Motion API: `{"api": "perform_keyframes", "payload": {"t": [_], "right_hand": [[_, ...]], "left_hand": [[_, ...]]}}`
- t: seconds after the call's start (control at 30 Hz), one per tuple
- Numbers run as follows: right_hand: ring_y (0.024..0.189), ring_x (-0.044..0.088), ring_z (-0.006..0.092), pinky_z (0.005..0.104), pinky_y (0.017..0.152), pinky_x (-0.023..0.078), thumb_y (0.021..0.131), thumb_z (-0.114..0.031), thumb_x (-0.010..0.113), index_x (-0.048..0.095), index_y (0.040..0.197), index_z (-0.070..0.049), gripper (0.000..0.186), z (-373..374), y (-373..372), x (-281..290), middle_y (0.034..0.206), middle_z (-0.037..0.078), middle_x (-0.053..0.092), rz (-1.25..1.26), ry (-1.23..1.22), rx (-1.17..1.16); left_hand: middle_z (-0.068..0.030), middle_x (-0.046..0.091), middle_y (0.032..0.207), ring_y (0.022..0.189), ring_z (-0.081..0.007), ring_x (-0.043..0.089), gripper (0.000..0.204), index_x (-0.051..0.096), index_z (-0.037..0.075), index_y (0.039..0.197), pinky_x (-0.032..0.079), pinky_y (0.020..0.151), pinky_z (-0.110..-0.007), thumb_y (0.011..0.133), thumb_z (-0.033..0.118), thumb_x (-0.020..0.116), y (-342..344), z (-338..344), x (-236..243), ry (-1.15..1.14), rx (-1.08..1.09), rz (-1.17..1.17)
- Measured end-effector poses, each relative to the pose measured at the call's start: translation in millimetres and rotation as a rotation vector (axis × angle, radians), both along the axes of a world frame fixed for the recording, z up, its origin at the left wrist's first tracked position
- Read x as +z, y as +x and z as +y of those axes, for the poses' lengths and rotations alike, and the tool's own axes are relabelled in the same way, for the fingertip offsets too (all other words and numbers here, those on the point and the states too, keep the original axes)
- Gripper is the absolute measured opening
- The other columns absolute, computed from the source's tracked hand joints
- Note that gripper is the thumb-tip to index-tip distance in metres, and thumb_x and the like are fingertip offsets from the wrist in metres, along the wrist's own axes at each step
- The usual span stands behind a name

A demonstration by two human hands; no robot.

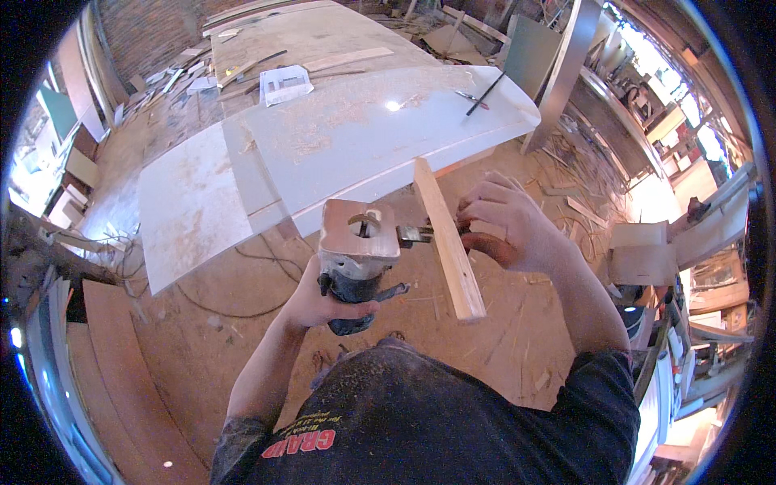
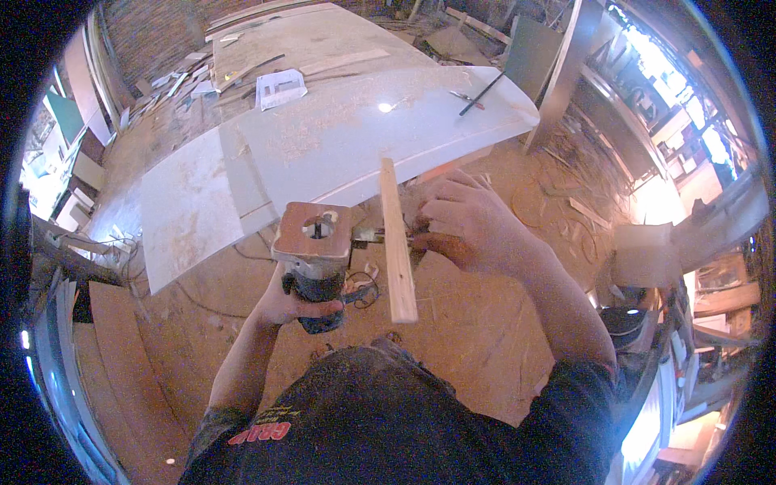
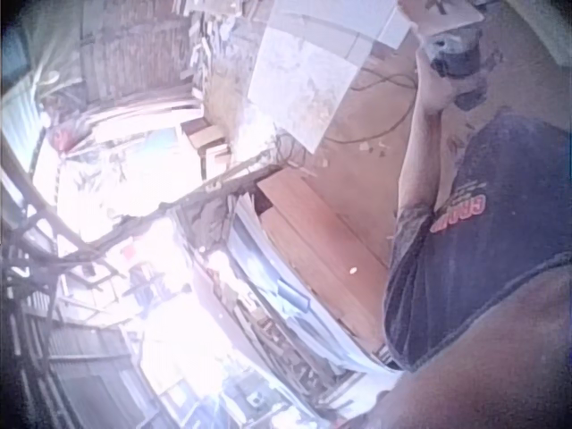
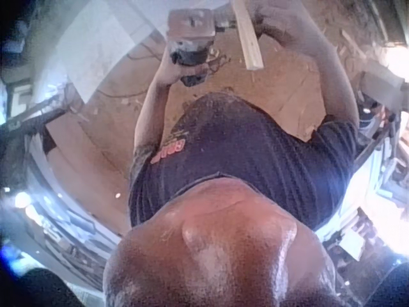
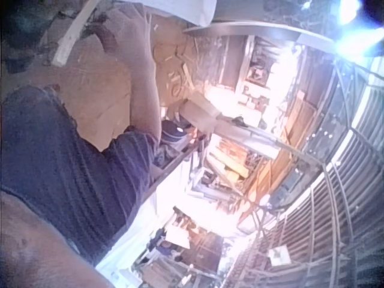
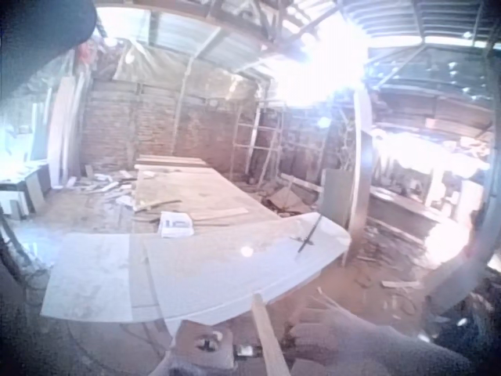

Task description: The person uses a handheld router to cut a groove along the edge of a large white board. They repeatedly test the fit of a black strip into the groove, adjusting the router's guide and making additional passes to widen the cut until the strip fits snugly.

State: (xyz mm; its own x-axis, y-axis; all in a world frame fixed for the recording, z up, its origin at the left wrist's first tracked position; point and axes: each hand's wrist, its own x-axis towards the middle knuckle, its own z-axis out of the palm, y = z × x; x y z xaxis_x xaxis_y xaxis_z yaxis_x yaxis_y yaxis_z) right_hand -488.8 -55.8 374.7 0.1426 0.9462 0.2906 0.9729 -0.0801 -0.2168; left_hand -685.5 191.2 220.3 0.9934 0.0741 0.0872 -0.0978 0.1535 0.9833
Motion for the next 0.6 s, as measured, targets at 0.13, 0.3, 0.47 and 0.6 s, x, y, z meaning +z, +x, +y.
{"api": "perform_keyframes", "payload": {"t": [0.13, 0.3, 0.47, 0.6], "right_hand": [[0.096, 0.060, 0.0294, 0.0418, 0.086, 0.045, 0.074, -0.026, 0.087, 0.067, 0.090, -0.008, 0.032, -10.4, -3.6, -9.2, 0.098, 0.006, 0.063, 0.022, -0.011, 0.005], [0.085, 0.057, 0.0267, 0.0417, 0.075, 0.044, 0.072, -0.029, 0.084, 0.064, 0.089, -0.012, 0.032, -12.2, -26.7, 5.3, 0.085, 0.005, 0.055, -0.275, -0.223, 0.135], [0.080, 0.057, 0.0246, 0.0399, 0.070, 0.044, 0.073, -0.035, 0.081, 0.064, 0.088, -0.011, 0.032, -18.2, -22.2, -1.9, 0.082, 0.004, 0.055, -0.167, -0.246, 0.248], [0.077, 0.060, 0.0255, 0.0406, 0.066, 0.047, 0.078, -0.036, 0.080, 0.066, 0.087, -0.012, 0.029, -25.6, -22.3, -10.0, 0.081, 0.004, 0.056, -0.113, -0.270, 0.215]], "left_hand": [[-0.0053, 0.070, 0.117, 0.110, -0.0160, 0.064, 0.066, 0.065, 0.001, 0.125, 0.052, 0.099, -0.034, 0.066, 0.010, 0.094, -3.2, 4.8, -2.7, 0.047, -0.053, -0.011], [-0.0062, 0.069, 0.123, 0.115, -0.0164, 0.063, 0.074, 0.064, 0.001, 0.127, 0.050, 0.101, -0.035, 0.061, 0.013, 0.096, -14.1, 12.4, -4.2, 0.121, -0.125, 0.000], [-0.0078, 0.067, 0.127, 0.120, -0.0183, 0.061, 0.084, 0.061, 0.002, 0.132, 0.047, 0.106, -0.037, 0.058, 0.015, 0.098, -17.6, 15.4, -4.0, 0.091, -0.205, 0.125], [-0.0071, 0.067, 0.126, 0.119, -0.0178, 0.061, 0.081, 0.061, 0.001, 0.130, 0.047, 0.106, -0.036, 0.059, 0.015, 0.098, -15.1, 12.9, -7.2, 0.131, -0.200, 0.102]]}}
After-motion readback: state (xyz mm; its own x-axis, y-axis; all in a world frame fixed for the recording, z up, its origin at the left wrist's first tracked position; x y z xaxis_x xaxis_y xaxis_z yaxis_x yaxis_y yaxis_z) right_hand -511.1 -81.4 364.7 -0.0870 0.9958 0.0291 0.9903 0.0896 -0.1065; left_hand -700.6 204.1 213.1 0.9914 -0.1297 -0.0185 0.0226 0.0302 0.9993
